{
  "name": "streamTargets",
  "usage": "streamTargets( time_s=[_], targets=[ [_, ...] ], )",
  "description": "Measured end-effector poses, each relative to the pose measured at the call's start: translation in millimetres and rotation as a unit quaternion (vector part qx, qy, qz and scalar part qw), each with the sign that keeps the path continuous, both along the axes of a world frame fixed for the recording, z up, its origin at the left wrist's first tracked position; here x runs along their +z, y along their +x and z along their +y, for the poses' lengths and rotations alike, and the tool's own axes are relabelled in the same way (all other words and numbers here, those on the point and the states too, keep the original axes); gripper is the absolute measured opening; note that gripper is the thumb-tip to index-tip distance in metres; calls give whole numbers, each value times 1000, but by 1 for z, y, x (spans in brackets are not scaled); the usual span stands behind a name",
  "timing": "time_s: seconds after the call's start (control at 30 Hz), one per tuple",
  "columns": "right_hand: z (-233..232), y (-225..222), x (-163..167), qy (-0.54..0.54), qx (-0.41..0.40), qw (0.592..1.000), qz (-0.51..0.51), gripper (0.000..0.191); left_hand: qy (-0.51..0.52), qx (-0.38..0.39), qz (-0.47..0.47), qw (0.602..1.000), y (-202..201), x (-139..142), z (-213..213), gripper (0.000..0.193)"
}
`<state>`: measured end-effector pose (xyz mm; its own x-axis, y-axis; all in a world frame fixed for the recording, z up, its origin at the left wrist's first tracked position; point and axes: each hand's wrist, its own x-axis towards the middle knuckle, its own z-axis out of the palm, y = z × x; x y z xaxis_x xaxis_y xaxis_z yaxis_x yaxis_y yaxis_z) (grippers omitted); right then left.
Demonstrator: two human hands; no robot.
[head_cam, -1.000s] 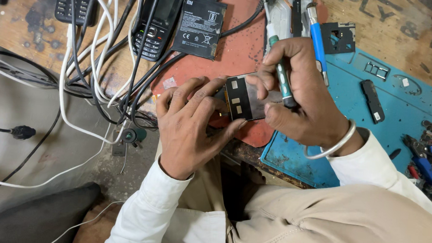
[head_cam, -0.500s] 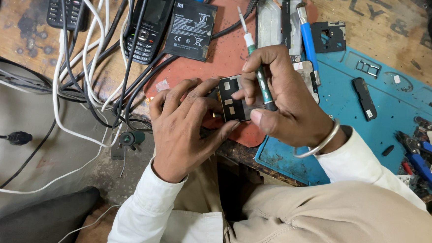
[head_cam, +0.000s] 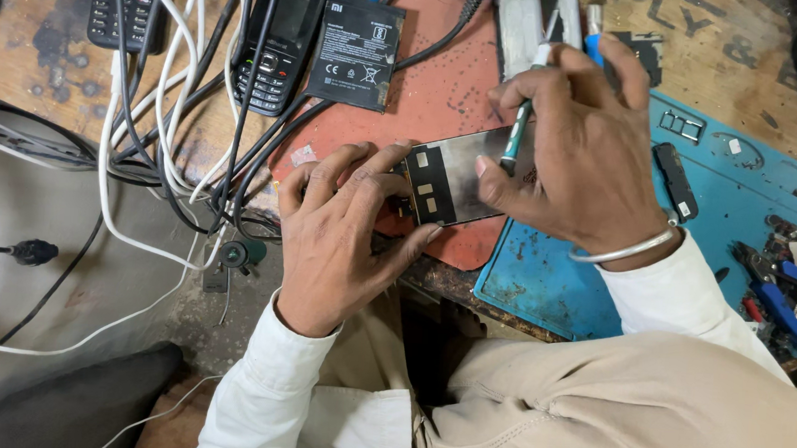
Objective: The person pries the display assembly off a smartphone using a pry tool and screwdriver, working around the edges of the frame. They then peel back the protective film and flex cable from the separated screen and continue prying at the display connector area on the workbench.
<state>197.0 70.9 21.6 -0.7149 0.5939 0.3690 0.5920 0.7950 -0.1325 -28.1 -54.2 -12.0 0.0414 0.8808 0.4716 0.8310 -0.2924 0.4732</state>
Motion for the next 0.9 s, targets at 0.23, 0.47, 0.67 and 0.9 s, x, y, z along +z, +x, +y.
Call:
streamTargets(
  time_s=[0.23, 0.47, 0.67, 0.9],
  targets=[
    [-10, -2, 1, -317, 53, 916, 242, 59, -2, 5, -2, 1000, 1, 0, -1, 47],
    [-12, -11, -11, -442, 154, 826, 314, 69, -7, 5, -3, 1000, 3, 0, -1, 46],
    [-14, -12, -6, -429, 186, 840, 277, 74, -14, 6, -5, 1000, 2, 1, -1, 47],
    [-14, -15, 0, -390, 221, 863, 231, 72, -12, 9, -6, 1000, 2, 0, -1, 51]
  ],
)
